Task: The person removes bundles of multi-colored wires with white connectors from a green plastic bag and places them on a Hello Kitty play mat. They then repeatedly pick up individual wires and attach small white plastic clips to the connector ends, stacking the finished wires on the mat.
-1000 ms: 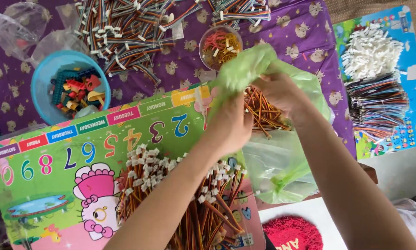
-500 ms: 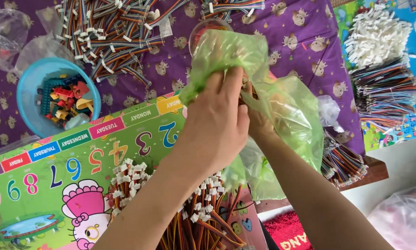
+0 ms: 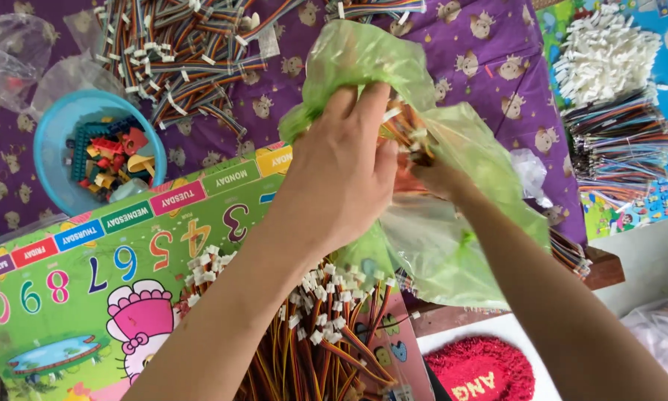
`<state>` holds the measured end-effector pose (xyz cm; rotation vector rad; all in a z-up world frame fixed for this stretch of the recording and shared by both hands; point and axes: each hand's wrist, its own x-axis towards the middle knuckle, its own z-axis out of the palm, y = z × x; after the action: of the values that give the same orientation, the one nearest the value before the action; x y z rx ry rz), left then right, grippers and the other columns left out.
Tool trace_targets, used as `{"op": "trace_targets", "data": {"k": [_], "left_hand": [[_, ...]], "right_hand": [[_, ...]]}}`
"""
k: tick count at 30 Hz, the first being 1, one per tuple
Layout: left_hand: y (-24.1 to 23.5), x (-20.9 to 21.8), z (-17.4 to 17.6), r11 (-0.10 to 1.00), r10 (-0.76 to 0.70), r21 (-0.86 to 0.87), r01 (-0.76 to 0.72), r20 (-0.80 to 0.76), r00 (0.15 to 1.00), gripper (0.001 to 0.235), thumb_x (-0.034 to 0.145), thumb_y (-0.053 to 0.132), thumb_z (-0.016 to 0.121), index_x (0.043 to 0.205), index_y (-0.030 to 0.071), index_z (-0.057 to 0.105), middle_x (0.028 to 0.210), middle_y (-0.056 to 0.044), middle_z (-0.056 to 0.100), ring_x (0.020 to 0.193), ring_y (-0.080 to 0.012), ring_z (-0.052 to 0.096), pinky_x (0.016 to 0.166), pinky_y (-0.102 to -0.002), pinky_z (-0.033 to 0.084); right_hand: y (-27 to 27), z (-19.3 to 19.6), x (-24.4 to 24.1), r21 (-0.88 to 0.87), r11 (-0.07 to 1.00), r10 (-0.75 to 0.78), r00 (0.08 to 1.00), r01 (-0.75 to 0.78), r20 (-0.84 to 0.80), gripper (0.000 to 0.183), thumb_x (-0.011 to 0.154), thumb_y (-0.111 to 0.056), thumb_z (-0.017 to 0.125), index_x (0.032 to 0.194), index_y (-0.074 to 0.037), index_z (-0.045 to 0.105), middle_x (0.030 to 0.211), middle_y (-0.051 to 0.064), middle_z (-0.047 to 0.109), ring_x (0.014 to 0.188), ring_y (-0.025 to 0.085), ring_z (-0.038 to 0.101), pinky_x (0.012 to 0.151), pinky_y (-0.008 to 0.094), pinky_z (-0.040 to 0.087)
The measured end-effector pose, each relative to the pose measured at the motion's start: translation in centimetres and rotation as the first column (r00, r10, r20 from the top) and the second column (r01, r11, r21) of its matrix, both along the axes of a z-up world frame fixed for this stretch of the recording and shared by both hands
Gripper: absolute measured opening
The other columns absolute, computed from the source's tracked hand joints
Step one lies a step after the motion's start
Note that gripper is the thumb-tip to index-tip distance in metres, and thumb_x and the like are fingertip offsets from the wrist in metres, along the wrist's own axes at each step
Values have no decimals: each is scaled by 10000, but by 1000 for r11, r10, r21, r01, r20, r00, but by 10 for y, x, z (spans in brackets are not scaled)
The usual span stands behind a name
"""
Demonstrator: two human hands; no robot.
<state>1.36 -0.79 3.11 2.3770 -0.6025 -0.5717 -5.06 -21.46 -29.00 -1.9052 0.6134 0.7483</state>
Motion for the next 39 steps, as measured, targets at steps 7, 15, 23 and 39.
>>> {"op": "trace_targets", "data": {"k": [7, 15, 23, 39], "left_hand": [[-14, 5, -5, 999, 6, 36, -6, -1, 1000, 529, 925, 236, 529, 1416, 103, 382, 1280, -169, 501, 1062, -351, 596, 799, -615, 427], [-2, 16, -11, 998, 48, -51, -44, 79, 996, 518, 932, 212, 568, 1367, 5, 378, 1239, -221, 508, 1044, -395, 598, 841, -504, 469], [-6, 15, -18, 998, 60, -3, -60, 61, 996, 456, 918, 264, 568, 1298, 47, 439, 1215, -177, 531, 1021, -365, 604, 766, -565, 440], [-16, 20, -18, 998, 43, 37, -44, 45, 998, 178, 917, 237, 592, 1051, 149, 515, 1079, -114, 554, 959, -327, 653, 783, -660, 411]], "right_hand": [[29, 117, 24, 367, 914, -292, 907, 172, 302, 497, 728, -69, 741, 1216, -97, 652, 954, -18, 701, 834, 58, 605, 728, 236, 536], [93, 133, 43, 502, 855, -317, 899, 132, 304, 618, 735, -23, 712, 1275, -161, 445, 1056, 75, 633, 777, 76, 592, 668, 227, 528], [96, 138, 17, 596, 801, -299, 895, 46, 332, 770, 743, 20, 684, 1331, -225, 252, 1152, 160, 568, 724, 93, 579, 613, 219, 521], [49, 136, 10, 751, 651, -312, 863, -111, 398, 1160, 760, 112, 621, 1457, -375, -169, 1365, 344, 422, 607, 131, 550, 490, 201, 504]]}}
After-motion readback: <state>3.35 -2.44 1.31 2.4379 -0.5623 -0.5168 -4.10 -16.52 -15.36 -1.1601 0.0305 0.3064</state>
